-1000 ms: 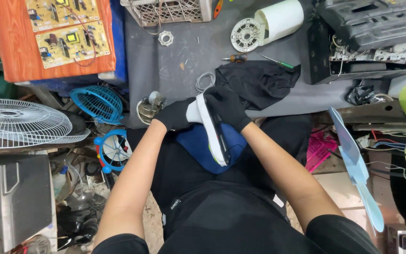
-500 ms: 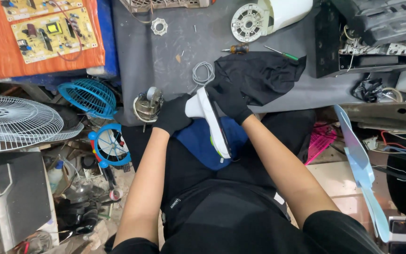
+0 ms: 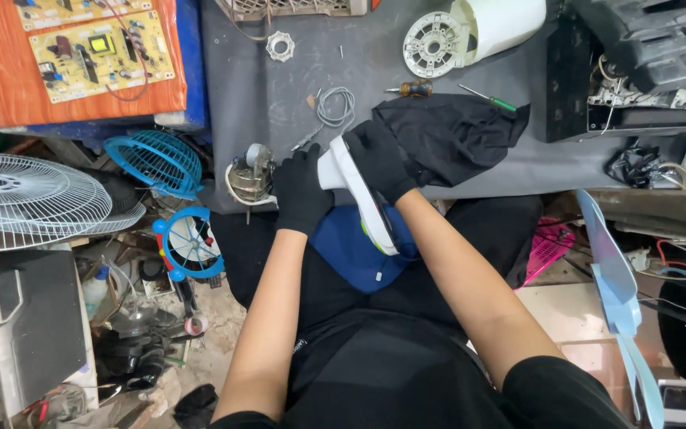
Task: Installing a fan motor into its housing using a screwdriver and manual assembly.
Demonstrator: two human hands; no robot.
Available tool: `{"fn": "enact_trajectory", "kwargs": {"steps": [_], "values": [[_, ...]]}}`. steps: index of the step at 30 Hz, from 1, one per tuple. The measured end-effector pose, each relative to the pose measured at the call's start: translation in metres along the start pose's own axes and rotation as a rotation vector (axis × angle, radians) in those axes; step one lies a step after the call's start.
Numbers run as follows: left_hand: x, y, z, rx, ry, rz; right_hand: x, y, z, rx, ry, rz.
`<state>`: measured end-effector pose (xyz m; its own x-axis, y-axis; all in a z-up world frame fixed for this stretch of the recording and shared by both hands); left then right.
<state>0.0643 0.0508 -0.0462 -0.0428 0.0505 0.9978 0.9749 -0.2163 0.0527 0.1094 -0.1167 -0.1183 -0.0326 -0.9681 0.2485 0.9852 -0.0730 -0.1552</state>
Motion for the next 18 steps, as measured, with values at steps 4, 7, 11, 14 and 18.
{"fn": "enact_trajectory", "kwargs": {"steps": [4, 7, 11, 14, 18], "values": [[-0.014, 0.001, 0.002, 0.043, 0.007, -0.036, 0.008, 0.003, 0.002, 0.098, -0.03, 0.042], [-0.02, -0.003, 0.005, 0.041, -0.039, -0.032, 0.03, 0.003, 0.023, 0.308, -0.163, 0.058], [-0.03, 0.004, 0.003, 0.008, -0.024, -0.054, 0.079, 0.044, 0.001, 0.469, -0.157, -0.251], [-0.033, 0.0, 0.001, -0.003, 0.004, -0.102, 0.09, 0.056, -0.022, 0.573, -0.284, -0.326], [-0.031, 0.002, 0.002, 0.006, -0.032, -0.074, 0.088, 0.061, -0.034, 0.618, -0.371, -0.321]]}}
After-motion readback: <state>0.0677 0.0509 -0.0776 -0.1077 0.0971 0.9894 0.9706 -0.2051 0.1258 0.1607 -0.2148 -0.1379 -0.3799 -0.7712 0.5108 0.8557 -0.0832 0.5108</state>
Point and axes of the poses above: each hand's wrist, its own y-axis towards the middle knuckle, its own x-axis out of the back of the hand, z = x × y, the point moved 4 cm from there along y, towards the middle knuckle, and after that the axes turned 15 degrees about y, right-handed, at the moved point
